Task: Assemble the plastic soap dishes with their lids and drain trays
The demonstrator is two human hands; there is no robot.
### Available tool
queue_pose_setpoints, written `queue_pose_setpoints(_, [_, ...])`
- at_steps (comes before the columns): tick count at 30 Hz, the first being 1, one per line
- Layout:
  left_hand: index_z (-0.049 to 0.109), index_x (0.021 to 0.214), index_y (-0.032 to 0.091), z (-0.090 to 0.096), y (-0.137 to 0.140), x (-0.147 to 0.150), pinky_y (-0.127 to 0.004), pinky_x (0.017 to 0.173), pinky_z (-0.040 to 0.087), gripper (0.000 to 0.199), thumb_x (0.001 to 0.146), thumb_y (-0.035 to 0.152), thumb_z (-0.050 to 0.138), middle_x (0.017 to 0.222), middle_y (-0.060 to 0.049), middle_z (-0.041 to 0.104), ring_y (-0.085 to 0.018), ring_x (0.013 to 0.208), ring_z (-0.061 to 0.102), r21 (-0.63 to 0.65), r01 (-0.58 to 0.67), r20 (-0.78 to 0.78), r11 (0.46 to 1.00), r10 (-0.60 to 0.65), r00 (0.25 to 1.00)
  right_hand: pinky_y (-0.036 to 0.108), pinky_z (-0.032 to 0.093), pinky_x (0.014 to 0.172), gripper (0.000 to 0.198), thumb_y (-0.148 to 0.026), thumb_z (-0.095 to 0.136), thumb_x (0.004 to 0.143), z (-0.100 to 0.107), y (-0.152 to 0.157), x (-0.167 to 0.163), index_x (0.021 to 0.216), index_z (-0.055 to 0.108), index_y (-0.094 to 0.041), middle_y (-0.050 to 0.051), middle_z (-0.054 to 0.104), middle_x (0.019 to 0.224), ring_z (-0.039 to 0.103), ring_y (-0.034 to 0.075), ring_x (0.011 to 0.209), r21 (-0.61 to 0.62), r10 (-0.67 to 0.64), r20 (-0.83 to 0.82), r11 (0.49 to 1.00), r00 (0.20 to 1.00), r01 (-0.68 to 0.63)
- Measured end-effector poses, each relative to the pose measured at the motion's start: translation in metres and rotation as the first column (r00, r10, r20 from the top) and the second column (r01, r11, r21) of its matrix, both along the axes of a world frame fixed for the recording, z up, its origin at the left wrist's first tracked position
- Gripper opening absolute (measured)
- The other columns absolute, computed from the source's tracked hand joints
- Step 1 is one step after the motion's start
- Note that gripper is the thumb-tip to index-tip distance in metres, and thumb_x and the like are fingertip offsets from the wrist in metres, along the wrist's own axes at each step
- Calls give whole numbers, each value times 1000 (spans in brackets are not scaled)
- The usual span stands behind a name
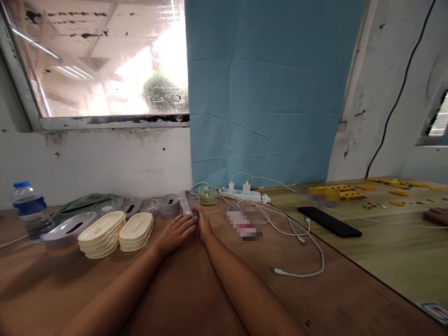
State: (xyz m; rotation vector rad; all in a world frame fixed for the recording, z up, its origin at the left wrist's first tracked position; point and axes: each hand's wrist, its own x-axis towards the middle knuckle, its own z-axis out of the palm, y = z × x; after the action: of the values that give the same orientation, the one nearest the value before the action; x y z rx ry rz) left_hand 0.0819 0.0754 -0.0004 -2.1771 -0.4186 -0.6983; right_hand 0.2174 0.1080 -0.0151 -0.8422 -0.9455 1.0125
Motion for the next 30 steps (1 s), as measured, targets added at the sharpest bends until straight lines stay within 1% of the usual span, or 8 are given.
queue_pose_setpoints(5, [52,106,18,2,-2,6,-35,89,36,24,86,17,39,113,-6,57,-20,106,49,-70,-151,8,986,152,988,30,48,67,22,-31,49,85,-6,2,4,88,57,-11,2,61,84,58,12,72,0,8,7,1000,1000,-8])
queue_pose_setpoints(11, [52,97,11,15,1,25,-35,84,38,19,82,11,42,95,-10,61,-22,97,54,-161,-212,-42,964,208,977,30,48,66,20,-29,49,85,-7,0,7,92,55,-12,3,59,88,57,13,73,29,-32,18,999,999,31])
queue_pose_setpoints(15, [52,92,12,28,6,27,-33,78,41,16,79,7,44,88,-9,62,-20,82,57,-248,-212,-91,945,195,977,26,46,62,18,-29,60,73,-3,-3,5,84,57,-15,1,62,79,58,14,69,69,-30,18,997,999,29])
queue_pose_setpoints(18, [52,89,14,41,13,18,-32,77,41,16,77,6,45,82,-7,62,-19,80,57,-329,-209,-83,921,192,978,24,45,64,26,-29,62,65,2,-5,2,89,58,-20,2,62,93,57,16,82,99,-26,17,995,1000,24])
queue_pose_setpoints(21, [51,83,16,54,28,4,-31,77,41,13,77,6,44,80,-6,61,-19,81,56,-422,-211,-23,882,222,975,23,44,66,32,-27,62,63,3,-4,0,94,58,-23,2,59,105,54,18,93,97,-35,30,995,999,32])
queue_pose_setpoints(23, [49,81,17,61,42,-7,-30,75,41,12,77,7,43,80,-6,60,-19,81,56,-488,-210,40,847,262,964,23,44,65,27,-25,63,64,0,-2,-1,90,58,-22,2,61,97,55,17,87,70,-40,45,997,998,37])
queue_pose_setpoints(26, [47,86,19,67,63,-21,-27,70,42,17,74,7,44,83,-5,61,-18,79,57,-595,-190,111,781,314,943,26,46,63,15,-25,58,75,-5,2,0,88,56,-16,1,60,84,56,13,71,12,-37,65,999,997,36])
queue_pose_setpoints(30, [46,94,20,67,82,-35,-26,72,42,28,69,8,50,92,-5,61,-18,84,58,-711,-133,138,691,323,936,30,49,66,18,-26,48,85,-11,7,1,94,55,-12,3,58,90,57,12,74,-51,-13,90,999,996,18])
